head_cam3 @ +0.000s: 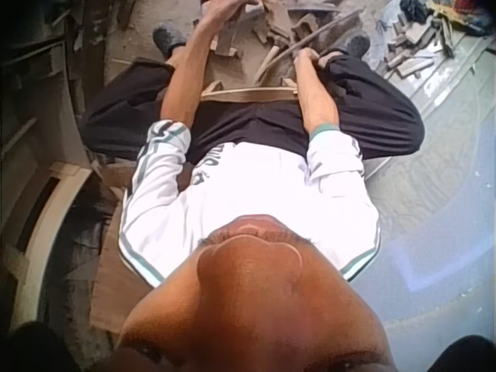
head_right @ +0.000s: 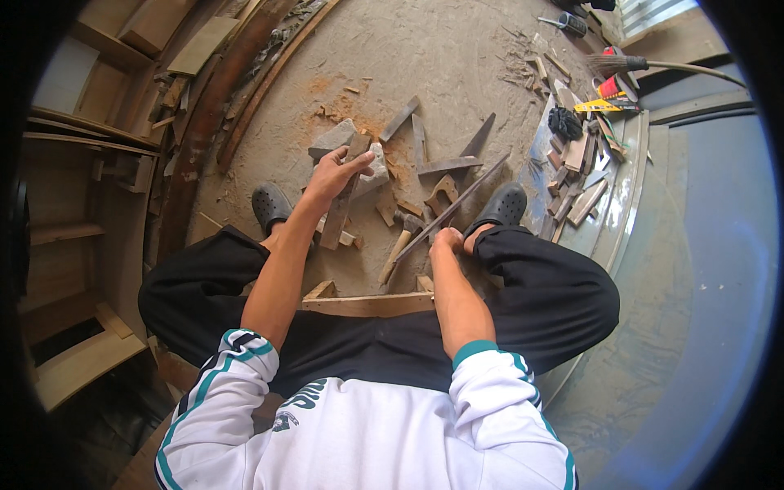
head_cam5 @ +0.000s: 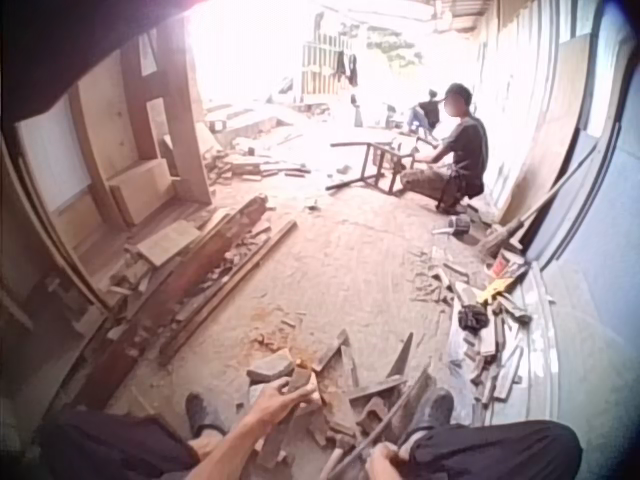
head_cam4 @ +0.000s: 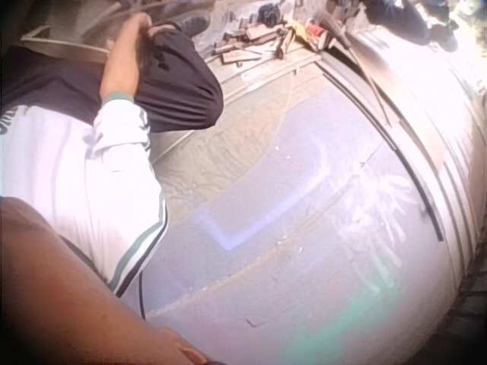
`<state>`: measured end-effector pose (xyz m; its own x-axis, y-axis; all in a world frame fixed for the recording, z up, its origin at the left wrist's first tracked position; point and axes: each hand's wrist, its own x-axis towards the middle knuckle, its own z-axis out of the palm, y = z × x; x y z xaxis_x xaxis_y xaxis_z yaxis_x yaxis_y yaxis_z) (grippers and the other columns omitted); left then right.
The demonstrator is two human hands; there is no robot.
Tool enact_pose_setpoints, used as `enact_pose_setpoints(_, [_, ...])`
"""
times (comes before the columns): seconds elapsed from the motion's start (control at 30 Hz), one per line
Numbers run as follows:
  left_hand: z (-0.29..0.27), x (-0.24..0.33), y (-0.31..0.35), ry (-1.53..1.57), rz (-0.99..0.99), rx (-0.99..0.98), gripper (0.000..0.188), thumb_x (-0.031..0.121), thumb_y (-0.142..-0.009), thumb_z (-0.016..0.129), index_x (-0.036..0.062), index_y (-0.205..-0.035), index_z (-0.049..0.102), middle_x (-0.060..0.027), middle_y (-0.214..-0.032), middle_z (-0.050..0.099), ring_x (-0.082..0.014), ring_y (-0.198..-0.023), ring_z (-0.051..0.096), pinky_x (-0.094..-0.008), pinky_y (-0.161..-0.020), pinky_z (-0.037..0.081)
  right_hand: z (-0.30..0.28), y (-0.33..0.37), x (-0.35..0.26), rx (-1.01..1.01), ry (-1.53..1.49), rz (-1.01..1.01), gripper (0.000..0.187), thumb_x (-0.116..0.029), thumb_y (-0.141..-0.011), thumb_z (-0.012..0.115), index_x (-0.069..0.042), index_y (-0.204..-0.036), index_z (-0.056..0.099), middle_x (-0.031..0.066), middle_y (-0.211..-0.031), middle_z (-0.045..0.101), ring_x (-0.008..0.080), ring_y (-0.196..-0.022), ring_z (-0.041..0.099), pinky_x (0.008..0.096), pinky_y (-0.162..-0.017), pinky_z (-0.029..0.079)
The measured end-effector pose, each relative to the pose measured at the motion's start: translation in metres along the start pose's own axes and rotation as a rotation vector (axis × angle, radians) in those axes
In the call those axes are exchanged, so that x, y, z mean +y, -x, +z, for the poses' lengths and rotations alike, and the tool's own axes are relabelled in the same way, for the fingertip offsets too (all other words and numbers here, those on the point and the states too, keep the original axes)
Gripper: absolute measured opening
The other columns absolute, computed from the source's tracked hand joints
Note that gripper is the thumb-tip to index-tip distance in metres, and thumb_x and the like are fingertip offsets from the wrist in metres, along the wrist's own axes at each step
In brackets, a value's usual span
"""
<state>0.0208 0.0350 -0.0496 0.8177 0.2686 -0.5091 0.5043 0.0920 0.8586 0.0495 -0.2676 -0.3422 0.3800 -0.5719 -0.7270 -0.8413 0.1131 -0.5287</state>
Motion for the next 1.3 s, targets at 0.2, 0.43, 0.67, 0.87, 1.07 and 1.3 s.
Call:
enact_pose_setpoints(0.2, [0.007,-0.024,-0.015,-0.305,0.144,0.056,0.065,0.047,-0.088,0.075,-0.0017,-0.129,0.063,-0.0199,-0.111,0.072,-0.0322,-0.105,0.068,-0.0403,-0.092,0.051,-0.011,0.013,0.002,-0.182,0.043,-0.223,0.013,-0.008,-0.091,0.056,-0.010,-0.104,0.059,0.0099,-0.082,0.066,0.0225,-0.068,0.068,0.0366,-0.047,0.051])
enact_pose_setpoints(0.43, [-0.004,-0.091,-0.049,-0.693,0.200,-0.011,0.051,0.041,-0.093,0.067,0.0030,-0.127,0.064,-0.0261,-0.117,0.068,-0.0420,-0.110,0.064,-0.0474,-0.094,0.050,-0.014,0.068,-0.004,-0.297,0.252,-0.387,0.022,-0.006,-0.090,0.054,-0.004,-0.111,0.062,0.0083,-0.083,0.068,0.0167,-0.066,0.067,0.0279,-0.051,0.049])
enact_pose_setpoints(0.67, [0.007,-0.095,-0.074,-1.021,0.200,-0.154,0.067,0.046,-0.094,0.064,0.0078,-0.146,0.048,-0.0315,-0.136,0.051,-0.0439,-0.129,0.051,-0.0482,-0.103,0.045,-0.018,0.047,0.017,-0.258,0.444,-0.444,0.014,-0.016,-0.090,0.061,-0.008,-0.098,0.069,0.0120,-0.090,0.073,0.0268,-0.081,0.071,0.0390,-0.075,0.054])
enact_pose_setpoints(0.87, [0.011,-0.093,-0.123,-1.194,0.290,-0.235,0.074,0.047,-0.093,0.063,0.0071,-0.151,0.040,-0.0291,-0.144,0.046,-0.0421,-0.134,0.047,-0.0473,-0.107,0.044,-0.019,0.016,0.043,-0.245,0.509,-0.419,0.030,-0.033,-0.091,0.062,-0.007,-0.102,0.073,0.0185,-0.102,0.073,0.0376,-0.100,0.068,0.0435,-0.089,0.052])
enact_pose_setpoints(1.07, [0.020,-0.083,-0.143,-0.906,0.164,-0.286,0.068,0.049,-0.083,0.078,0.0027,-0.130,0.064,-0.0253,-0.122,0.067,-0.0390,-0.113,0.064,-0.0445,-0.095,0.050,-0.029,0.028,0.032,-0.207,0.529,-0.442,0.035,-0.038,-0.092,0.064,-0.004,-0.098,0.071,0.0198,-0.098,0.073,0.0380,-0.094,0.068,0.0442,-0.087,0.051])
enact_pose_setpoints(1.3, [0.026,-0.103,-0.135,-0.560,0.013,-0.232,0.069,0.050,-0.083,0.079,0.0022,-0.131,0.063,-0.0137,-0.109,0.071,-0.0237,-0.100,0.068,-0.0371,-0.083,0.053,-0.023,0.065,-0.003,-0.082,0.445,-0.525,0.038,-0.040,-0.091,0.066,-0.003,-0.098,0.068,0.0179,-0.094,0.072,0.0354,-0.093,0.068,0.0447,-0.087,0.051])
